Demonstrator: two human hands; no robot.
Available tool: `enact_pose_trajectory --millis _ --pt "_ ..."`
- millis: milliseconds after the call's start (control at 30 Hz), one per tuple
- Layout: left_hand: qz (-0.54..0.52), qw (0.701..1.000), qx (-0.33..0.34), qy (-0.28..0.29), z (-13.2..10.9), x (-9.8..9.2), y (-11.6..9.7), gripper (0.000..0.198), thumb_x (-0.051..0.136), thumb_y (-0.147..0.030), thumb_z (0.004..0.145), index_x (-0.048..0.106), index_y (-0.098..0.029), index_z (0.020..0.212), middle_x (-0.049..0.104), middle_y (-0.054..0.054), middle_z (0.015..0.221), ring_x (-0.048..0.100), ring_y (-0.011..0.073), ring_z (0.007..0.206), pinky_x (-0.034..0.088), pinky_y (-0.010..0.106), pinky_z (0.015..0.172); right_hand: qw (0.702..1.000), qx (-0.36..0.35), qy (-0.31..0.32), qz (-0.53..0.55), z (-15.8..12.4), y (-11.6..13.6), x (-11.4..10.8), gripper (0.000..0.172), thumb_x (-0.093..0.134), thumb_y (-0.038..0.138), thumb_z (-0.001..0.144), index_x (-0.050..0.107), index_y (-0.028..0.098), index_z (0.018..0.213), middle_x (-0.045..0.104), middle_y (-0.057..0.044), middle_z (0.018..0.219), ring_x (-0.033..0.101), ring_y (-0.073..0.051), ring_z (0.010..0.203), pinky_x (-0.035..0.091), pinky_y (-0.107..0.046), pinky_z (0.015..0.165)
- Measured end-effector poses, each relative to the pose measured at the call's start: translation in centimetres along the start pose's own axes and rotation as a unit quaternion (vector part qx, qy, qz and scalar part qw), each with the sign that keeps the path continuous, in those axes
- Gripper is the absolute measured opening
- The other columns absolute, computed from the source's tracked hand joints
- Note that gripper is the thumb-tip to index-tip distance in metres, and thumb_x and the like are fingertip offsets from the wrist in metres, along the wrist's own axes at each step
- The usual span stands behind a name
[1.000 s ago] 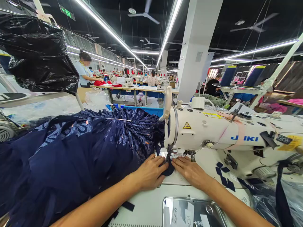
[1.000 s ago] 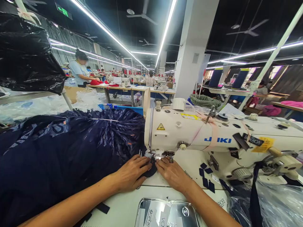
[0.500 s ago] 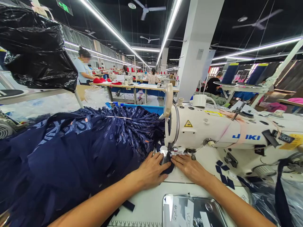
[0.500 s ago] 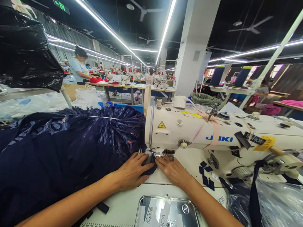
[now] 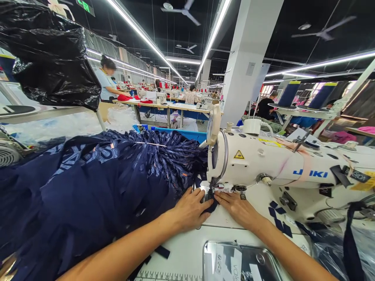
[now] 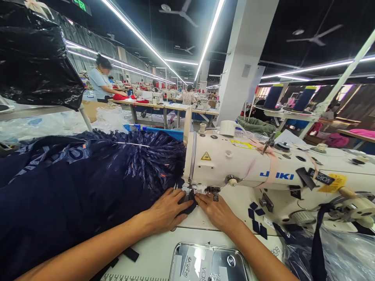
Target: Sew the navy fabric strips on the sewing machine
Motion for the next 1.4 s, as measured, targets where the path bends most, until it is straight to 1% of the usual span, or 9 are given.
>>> enact_pose_trajectory --millis 200,400,733,833,933,1033,1167,1233,1400 --pt "0.007 1.000 -0.006 -0.014 0.3 0.1 0.1 0.035 0.047 -0.035 0.085 0.049 -0.020 0.118 0.051 0.009 0.100 0.045 0.0240 0.098 0.037 0.040 0.085 1.000 0.014 0.008 0.007 0.2 -0.1 0.1 0.048 0.042 0.000 0.074 0.051 0.012 0.119 0.056 -0.012 0.118 0.057 -0.024 0.097 0.049 -0.038 0.079" --pt "0.007 1.000 -0.017 -0.014 0.5 0.1 0.2 0.034 0.046 -0.034 0.087 0.050 -0.019 0.117 0.052 0.009 0.099 0.045 0.0235 0.096 0.036 0.040 0.085 0.999 0.036 0.005 -0.001 0.5 -0.3 -0.2 0.051 0.041 -0.001 0.073 0.050 0.013 0.121 0.059 -0.014 0.113 0.059 -0.024 0.089 0.050 -0.038 0.073" --pt "0.007 1.000 -0.008 -0.024 0.3 -0.2 -0.4 0.035 0.051 -0.026 0.083 0.047 -0.018 0.117 0.051 0.010 0.106 0.046 0.0245 0.099 0.035 0.040 0.086 0.997 0.057 -0.045 0.041 0.8 -1.1 -2.2 0.039 0.039 0.006 0.078 0.059 0.018 0.109 0.067 -0.010 0.093 0.061 -0.021 0.077 0.051 -0.032 0.065" --pt "0.014 1.000 0.021 0.004 0.1 -0.1 -0.8 0.026 0.053 -0.014 0.080 0.053 -0.018 0.105 0.053 0.008 0.103 0.048 0.0225 0.095 0.036 0.037 0.083 0.993 0.069 -0.062 0.071 0.5 -1.3 -2.2 0.032 0.038 0.011 0.082 0.061 0.016 0.104 0.066 -0.010 0.088 0.060 -0.019 0.072 0.050 -0.031 0.063" --pt "0.024 0.999 0.013 0.022 -0.1 -0.3 0.3 0.017 0.055 -0.008 0.076 0.058 -0.016 0.090 0.056 0.007 0.096 0.050 0.0215 0.090 0.037 0.033 0.078 0.988 0.072 -0.078 0.114 0.4 -0.9 -2.2 0.028 0.037 0.016 0.085 0.062 0.017 0.097 0.064 -0.010 0.092 0.059 -0.019 0.076 0.050 -0.030 0.064" --pt "0.017 1.000 -0.006 -0.007 0.1 -1.2 1.5 0.017 0.053 -0.003 0.074 0.059 -0.014 0.084 0.057 0.006 0.092 0.050 0.0203 0.088 0.038 0.032 0.078 0.982 0.073 -0.079 0.156 0.6 -0.4 -2.1 0.023 0.039 0.017 0.086 0.061 0.018 0.093 0.062 -0.008 0.090 0.057 -0.019 0.079 0.048 -0.032 0.068" --pt "0.001 0.998 -0.004 -0.062 0.8 -2.0 1.3 0.011 0.057 -0.018 0.073 0.058 -0.012 0.082 0.055 0.008 0.090 0.048 0.0228 0.089 0.037 0.035 0.081 0.974 0.118 -0.074 0.181 1.1 -0.8 -1.4 0.014 0.045 0.015 0.081 0.057 0.018 0.088 0.062 -0.007 0.086 0.056 -0.021 0.079 0.046 -0.035 0.072" --pt "0.007 0.997 0.015 -0.076 1.2 -1.9 0.5 0.012 0.055 -0.022 0.077 0.059 -0.012 0.083 0.055 0.008 0.088 0.048 0.0227 0.087 0.036 0.036 0.079 0.969 0.141 -0.068 0.192 1.1 -1.1 -1.0 0.011 0.047 0.016 0.080 0.055 0.019 0.087 0.062 -0.006 0.082 0.056 -0.020 0.077 0.045 -0.035 0.070" --pt "0.004 0.997 0.053 -0.053 1.4 -0.4 -0.5 0.016 0.047 -0.012 0.083 0.063 -0.016 0.086 0.055 0.005 0.082 0.048 0.0189 0.081 0.033 0.033 0.073 0.962 0.160 -0.067 0.210 0.8 -1.5 -0.4 0.008 0.047 0.018 0.079 0.051 0.020 0.085 0.061 -0.005 0.078 0.057 -0.020 0.075 0.046 -0.034 0.069"
Point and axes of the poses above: each hand's wrist, its own z-axis towards the middle knuckle, its own x-axis out of the palm, y = z × x, the point moved 10 cm from there along z, towards the middle knuckle
